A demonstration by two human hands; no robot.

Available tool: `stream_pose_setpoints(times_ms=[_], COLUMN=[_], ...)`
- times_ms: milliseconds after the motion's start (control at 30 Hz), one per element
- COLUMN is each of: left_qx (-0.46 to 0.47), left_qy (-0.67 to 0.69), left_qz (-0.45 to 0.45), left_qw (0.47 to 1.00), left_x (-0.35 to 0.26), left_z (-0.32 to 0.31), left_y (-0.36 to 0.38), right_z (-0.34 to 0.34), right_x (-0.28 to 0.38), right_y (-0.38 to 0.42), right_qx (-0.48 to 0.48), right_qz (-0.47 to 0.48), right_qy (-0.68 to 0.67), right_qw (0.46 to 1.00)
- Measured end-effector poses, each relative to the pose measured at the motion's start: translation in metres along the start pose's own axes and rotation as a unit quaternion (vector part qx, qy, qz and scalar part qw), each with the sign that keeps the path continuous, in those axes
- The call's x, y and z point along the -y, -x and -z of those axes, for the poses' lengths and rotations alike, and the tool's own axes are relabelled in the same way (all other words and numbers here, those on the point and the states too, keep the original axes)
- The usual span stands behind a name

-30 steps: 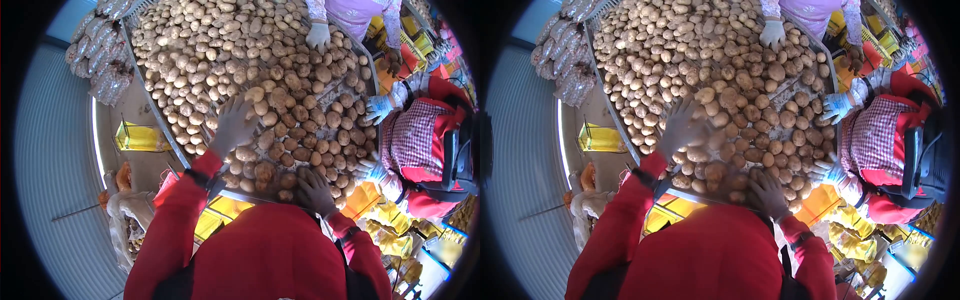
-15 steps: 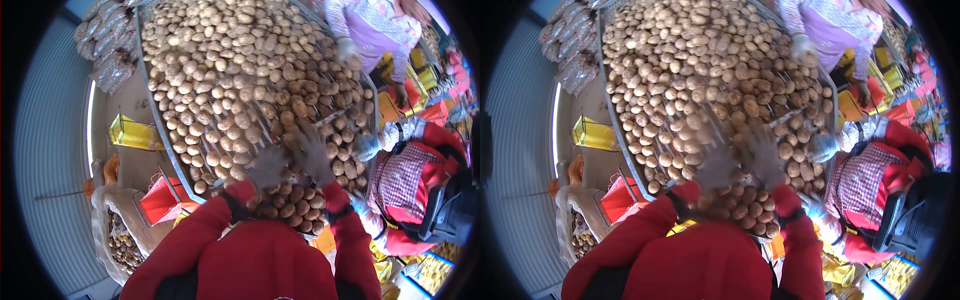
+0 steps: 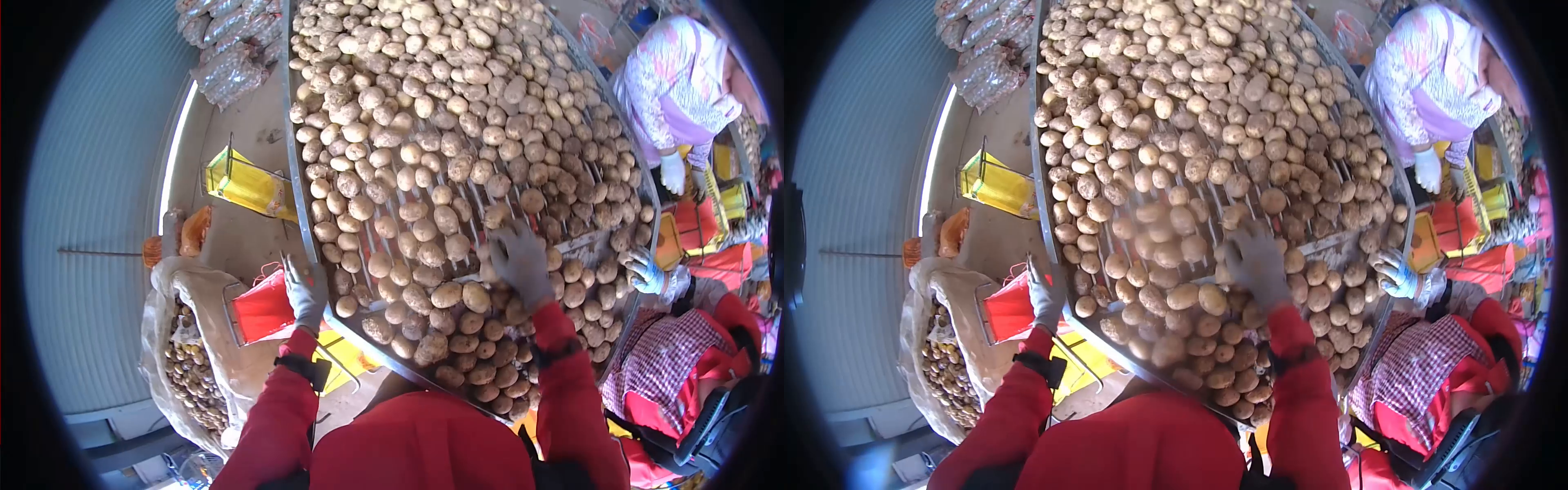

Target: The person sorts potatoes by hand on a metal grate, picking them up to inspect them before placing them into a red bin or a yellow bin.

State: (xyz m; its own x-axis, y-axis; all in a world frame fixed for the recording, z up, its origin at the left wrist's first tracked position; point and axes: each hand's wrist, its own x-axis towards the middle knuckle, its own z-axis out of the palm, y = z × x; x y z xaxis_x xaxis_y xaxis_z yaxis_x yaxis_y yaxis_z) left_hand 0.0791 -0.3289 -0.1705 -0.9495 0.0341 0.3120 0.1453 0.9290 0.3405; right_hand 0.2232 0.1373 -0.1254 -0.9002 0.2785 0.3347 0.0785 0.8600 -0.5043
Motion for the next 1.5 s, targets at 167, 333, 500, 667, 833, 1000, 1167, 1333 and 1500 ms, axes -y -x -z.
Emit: stream_pose_setpoints(times_ms=[167, 333, 500, 667, 833, 1000, 1167, 1333, 1500], left_qx=[0.174, 0.155, 0.184, 0.175, 0.141, 0.162, 0.139, 0.131, 0.169], left_qy=[0.044, 0.056, 0.040, 0.049, 0.071, 0.117, 0.120, 0.112, 0.074], left_qz=[0.139, 0.159, 0.190, 0.176, 0.151, 0.157, 0.155, 0.167, 0.202], left_qw=[0.974, 0.973, 0.964, 0.968, 0.976, 0.967, 0.971, 0.971, 0.962], left_x=[0.013, -0.011, -0.023, -0.014, -0.009, -0.004, 0.015, 0.008, 0.000], left_z=[-0.029, -0.014, -0.004, -0.009, -0.016, -0.018, -0.042, -0.038, -0.026], left_y=[0.001, 0.000, -0.005, -0.004, 0.000, 0.000, 0.005, 0.009, 0.010], right_z=[0.018, 0.004, -0.075, -0.102, -0.035, 0.009, 0.026, 0.018, 0.012], right_x=[0.045, 0.076, 0.058, 0.034, 0.050, 0.062, 0.049, 0.012, -0.029], right_y=[0.059, -0.045, -0.180, -0.170, -0.070, -0.013, 0.026, -0.005, -0.167], right_qx=[0.091, 0.233, 0.151, 0.150, 0.099, 0.114, 0.225, 0.279, 0.072], right_qz=[-0.007, 0.050, -0.173, -0.181, -0.197, -0.242, -0.264, -0.218, -0.191], right_qy=[-0.098, 0.019, 0.166, 0.057, -0.569, -0.540, -0.446, -0.223, 0.081], right_qw=[0.991, 0.971, 0.959, 0.970, 0.792, 0.798, 0.825, 0.908, 0.976])
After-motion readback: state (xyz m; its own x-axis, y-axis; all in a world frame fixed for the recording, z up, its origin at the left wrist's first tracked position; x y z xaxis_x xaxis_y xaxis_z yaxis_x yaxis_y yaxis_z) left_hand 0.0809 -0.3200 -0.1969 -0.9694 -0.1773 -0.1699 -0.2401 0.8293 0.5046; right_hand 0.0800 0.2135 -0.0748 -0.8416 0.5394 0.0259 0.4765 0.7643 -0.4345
